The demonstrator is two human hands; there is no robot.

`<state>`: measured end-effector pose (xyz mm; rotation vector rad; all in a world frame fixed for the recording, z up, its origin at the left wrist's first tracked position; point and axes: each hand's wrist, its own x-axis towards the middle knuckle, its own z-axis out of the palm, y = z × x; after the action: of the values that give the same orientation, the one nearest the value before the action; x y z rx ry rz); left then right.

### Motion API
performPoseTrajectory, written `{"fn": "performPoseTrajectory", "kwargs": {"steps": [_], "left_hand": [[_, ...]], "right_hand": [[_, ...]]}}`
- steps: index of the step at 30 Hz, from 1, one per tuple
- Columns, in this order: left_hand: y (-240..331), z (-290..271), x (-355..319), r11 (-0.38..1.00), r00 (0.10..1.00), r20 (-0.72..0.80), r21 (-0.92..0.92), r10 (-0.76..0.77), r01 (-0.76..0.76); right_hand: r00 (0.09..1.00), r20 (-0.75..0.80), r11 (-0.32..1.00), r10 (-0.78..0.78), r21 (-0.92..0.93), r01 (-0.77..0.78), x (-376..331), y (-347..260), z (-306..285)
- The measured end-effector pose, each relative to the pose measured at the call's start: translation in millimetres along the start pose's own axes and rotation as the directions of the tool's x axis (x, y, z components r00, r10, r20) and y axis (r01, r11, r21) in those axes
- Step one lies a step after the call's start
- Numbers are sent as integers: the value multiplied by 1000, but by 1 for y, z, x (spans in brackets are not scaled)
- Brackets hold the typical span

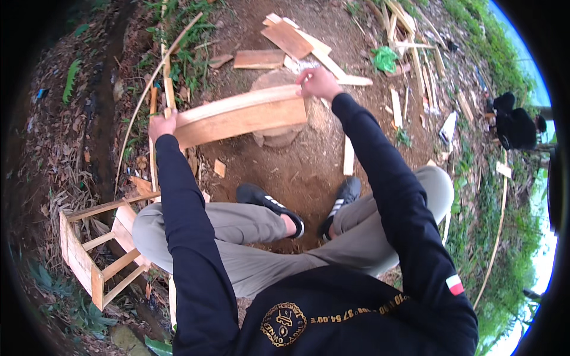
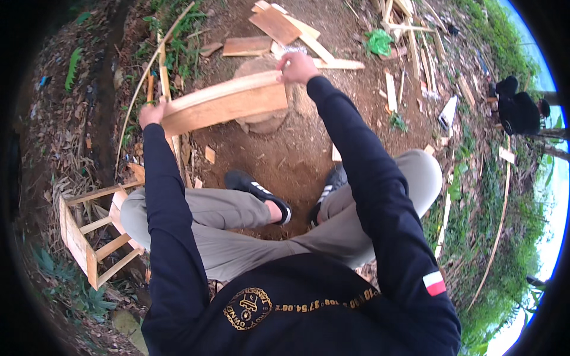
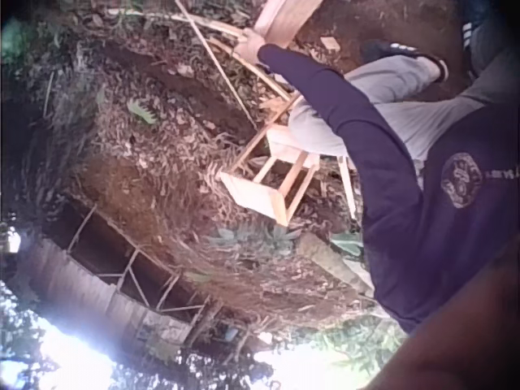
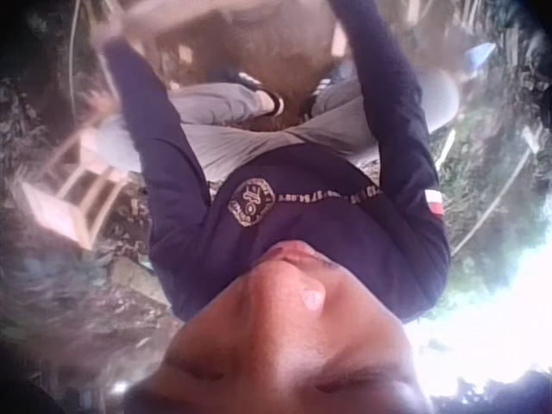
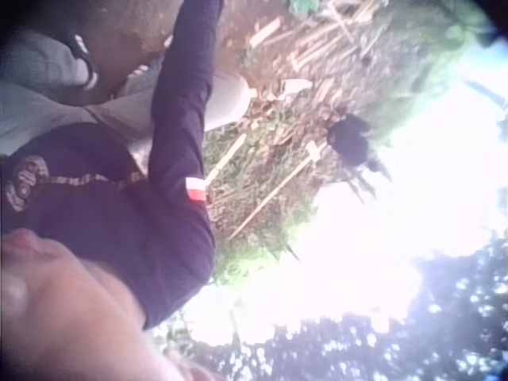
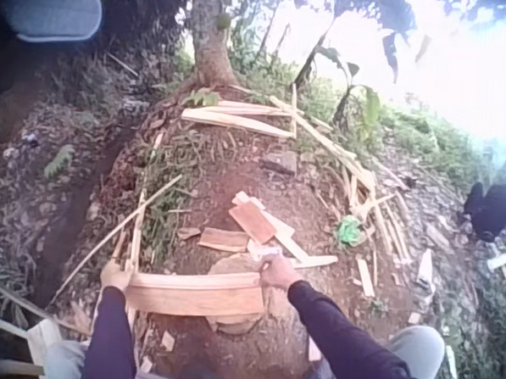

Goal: The person sits on the ground and assembles wooden planks into a frame. They align the pieces, insert nails, and use a hammer to secure the joints. The person repeatedly lifts and inspects the frame to check alignment before continuing to hammer.

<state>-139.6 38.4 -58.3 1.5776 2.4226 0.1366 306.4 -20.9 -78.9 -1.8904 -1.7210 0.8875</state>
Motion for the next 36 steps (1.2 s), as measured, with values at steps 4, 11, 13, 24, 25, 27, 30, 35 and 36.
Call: {"fn": "performPoseTrajectory", "kwargs": {"steps": [4, 11, 13, 24, 25, 27, 30, 35, 36], "left_hand": [[41, 11, -13, 884, 850, -392, -162, 351, -440], [174, 60, -130, 463, 644, -285, -500, 710, -732], [187, 64, -149, 411, 687, -299, -621, 663, -667], [186, 80, -159, 415, 722, -335, -641, 606, -646], [187, 81, -160, 413, 728, -328, -652, 602, -635], [186, 80, -158, 408, 740, -328, -670, 587, -620], [188, 78, -160, 365, 767, -314, -737, 559, -569], [189, 71, -162, 378, 819, -308, -771, 483, -513], [188, 69, -162, 428, 795, -291, -718, 532, -549]], "right_hand": [[967, 192, 968, 165, 154, -196, 14, -27, 0], [950, 251, 941, 188, 230, -247, 7, -30, -7], [952, 244, 937, 184, 248, -245, 11, -22, -3], [959, 212, 946, 185, 226, -232, 10, -23, 3], [960, 210, 948, 182, 222, -228, 10, -22, 2], [958, 219, 948, 183, 219, -231, 10, -24, 2], [958, 221, 945, 184, 227, -234, 10, -22, 1], [953, 228, 948, 198, 203, -245, 10, -26, 1], [954, 229, 948, 194, 205, -242, 10, -25, 0]]}}
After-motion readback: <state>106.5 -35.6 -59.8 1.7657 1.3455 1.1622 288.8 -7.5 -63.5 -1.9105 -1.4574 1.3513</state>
